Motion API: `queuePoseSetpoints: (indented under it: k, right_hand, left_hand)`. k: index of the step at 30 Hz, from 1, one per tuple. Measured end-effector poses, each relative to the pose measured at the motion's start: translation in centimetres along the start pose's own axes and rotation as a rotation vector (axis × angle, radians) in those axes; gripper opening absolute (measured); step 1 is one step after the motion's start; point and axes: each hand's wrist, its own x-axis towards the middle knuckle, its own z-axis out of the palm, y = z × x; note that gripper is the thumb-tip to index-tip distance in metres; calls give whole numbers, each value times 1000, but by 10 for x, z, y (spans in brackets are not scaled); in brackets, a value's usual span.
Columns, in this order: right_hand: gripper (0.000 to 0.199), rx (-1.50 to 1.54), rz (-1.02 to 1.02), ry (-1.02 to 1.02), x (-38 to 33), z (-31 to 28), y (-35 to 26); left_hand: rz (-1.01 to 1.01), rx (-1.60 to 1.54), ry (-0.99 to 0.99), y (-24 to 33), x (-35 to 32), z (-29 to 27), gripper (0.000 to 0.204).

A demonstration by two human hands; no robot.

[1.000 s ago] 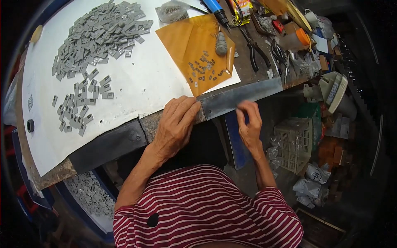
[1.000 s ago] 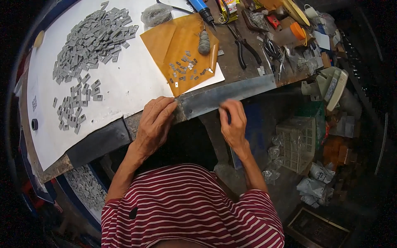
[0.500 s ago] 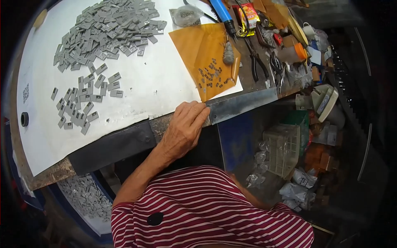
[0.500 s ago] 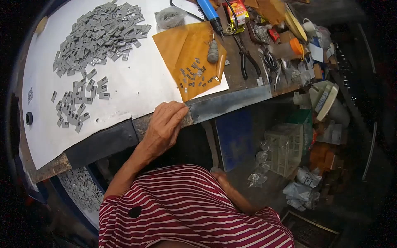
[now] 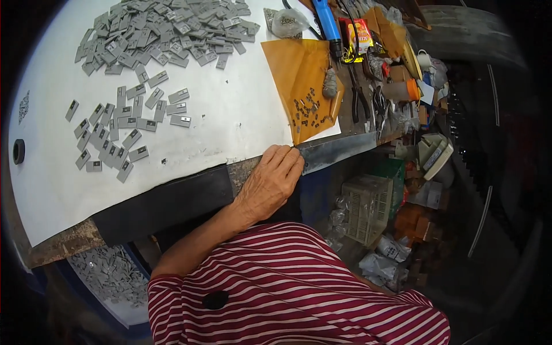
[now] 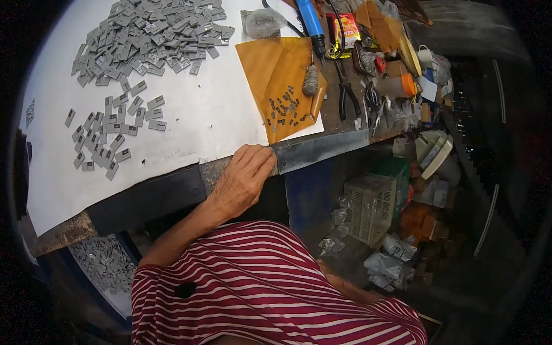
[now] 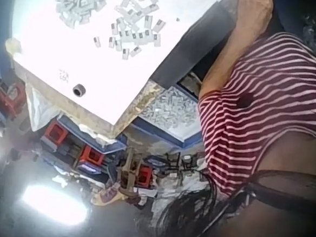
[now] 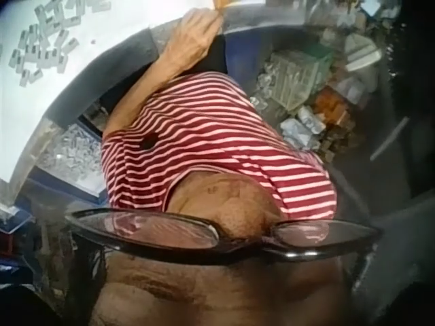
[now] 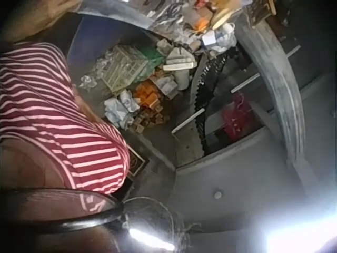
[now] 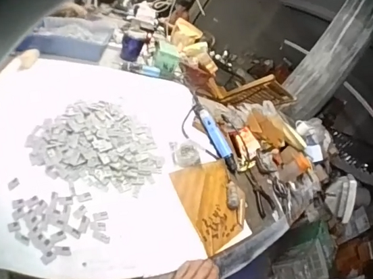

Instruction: Assembling small metal hardware components at a workbench.

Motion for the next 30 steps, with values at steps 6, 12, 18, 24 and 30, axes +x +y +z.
queuePoseSetpoints:
  k: [6,12,18,24,30]
  right_hand:
    - [31,-81,-17,-15,-14,-11,-8]
    - [33,-136,-41,-35,-28,-19,-8]
    - [36,-205,-71,-68,-38,-28,-11]
    - [39,-266,-101,-121,-42,-34,-15]
    - [42,-311,-123,-193,-40,-40,-15]
  left_hand:
    - [-3,-16,-14,0,1,-4,37]
    - [-12,-3,-7,-1,-1,-3,37]
    - [-10,-8,13,-2,-2,0,35]
    - [34,56,69,-3,-3,2,31]
    - [30,43,59,-2,-2,-1,29]
